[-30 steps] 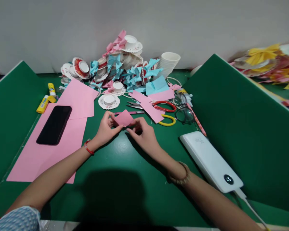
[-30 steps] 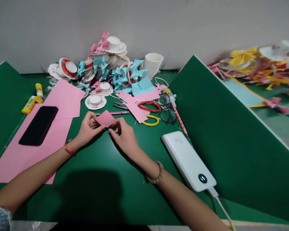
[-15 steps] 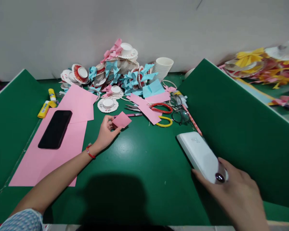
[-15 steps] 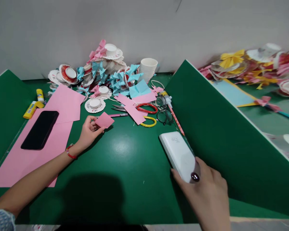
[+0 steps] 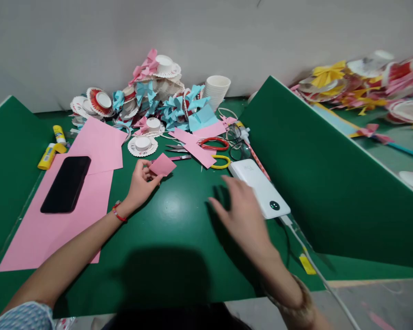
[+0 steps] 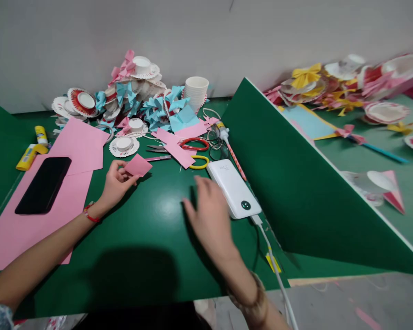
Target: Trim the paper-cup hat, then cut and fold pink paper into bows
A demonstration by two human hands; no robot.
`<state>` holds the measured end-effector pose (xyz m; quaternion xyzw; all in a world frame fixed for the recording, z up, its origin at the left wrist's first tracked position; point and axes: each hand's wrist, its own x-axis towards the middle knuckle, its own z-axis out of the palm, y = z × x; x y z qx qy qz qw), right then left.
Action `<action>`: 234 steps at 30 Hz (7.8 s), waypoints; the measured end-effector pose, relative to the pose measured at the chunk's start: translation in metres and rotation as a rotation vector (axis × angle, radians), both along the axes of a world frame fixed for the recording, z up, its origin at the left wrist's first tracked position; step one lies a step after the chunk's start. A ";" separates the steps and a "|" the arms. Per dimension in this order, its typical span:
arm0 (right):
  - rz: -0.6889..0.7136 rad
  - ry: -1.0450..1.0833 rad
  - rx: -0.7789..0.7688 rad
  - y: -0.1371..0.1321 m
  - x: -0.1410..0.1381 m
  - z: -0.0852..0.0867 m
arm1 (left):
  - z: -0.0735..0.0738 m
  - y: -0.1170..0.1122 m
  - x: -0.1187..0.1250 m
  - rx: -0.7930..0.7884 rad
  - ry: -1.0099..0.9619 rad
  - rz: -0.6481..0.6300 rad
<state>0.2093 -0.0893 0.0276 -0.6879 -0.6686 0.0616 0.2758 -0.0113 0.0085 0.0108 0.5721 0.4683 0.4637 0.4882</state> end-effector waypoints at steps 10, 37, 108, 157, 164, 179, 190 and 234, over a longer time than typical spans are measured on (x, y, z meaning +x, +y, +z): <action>0.220 1.294 -0.155 0.099 -0.103 -0.029 | 0.000 0.005 -0.004 -0.026 -0.190 0.148; 0.241 1.398 -0.193 0.099 -0.096 -0.030 | -0.001 0.003 -0.005 -0.066 -0.171 0.116; 0.230 1.143 0.026 0.089 -0.098 -0.028 | 0.002 -0.002 -0.007 0.083 -0.009 0.084; 0.301 1.236 -0.172 0.090 -0.100 -0.030 | 0.000 0.004 -0.004 -0.159 -0.160 0.033; 0.223 1.117 -0.105 0.087 -0.100 -0.030 | -0.001 0.002 -0.002 -0.113 -0.041 0.091; 0.167 1.289 -0.040 0.092 -0.099 -0.030 | -0.003 0.002 -0.004 -0.072 -0.115 0.100; 0.244 1.279 -0.099 0.089 -0.103 -0.029 | -0.006 0.002 -0.007 -0.012 0.051 -0.027; 0.364 1.035 0.069 0.091 -0.089 -0.026 | -0.001 -0.001 -0.010 0.177 0.286 -0.077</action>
